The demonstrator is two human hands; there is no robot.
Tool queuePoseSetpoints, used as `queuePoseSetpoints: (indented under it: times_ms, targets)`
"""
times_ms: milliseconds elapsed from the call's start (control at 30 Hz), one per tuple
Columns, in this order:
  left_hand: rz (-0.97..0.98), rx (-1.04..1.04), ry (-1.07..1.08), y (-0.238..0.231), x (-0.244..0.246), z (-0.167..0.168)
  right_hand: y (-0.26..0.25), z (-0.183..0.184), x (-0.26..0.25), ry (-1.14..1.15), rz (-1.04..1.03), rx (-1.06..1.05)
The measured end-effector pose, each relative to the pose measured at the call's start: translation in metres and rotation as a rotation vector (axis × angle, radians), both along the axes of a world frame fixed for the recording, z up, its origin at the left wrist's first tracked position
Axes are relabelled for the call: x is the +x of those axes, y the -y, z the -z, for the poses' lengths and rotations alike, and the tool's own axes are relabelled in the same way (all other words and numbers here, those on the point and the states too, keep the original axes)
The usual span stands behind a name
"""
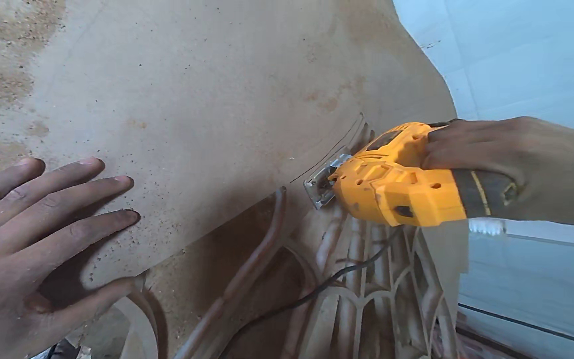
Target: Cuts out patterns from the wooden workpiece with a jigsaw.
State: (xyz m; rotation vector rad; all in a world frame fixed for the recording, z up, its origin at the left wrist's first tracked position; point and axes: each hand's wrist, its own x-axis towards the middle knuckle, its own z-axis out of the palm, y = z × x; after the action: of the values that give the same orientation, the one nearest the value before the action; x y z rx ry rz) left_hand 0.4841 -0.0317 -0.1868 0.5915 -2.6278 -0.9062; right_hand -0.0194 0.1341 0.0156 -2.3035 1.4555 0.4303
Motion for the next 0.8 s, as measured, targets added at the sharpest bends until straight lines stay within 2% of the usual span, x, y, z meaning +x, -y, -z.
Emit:
queuePoseSetpoints:
  times_ms: [800]
  targets:
    - [-0.013,-0.001,0.012,0.000,-0.001,0.000,0.001,0.000,0.010,0.005,-0.002,0.011]
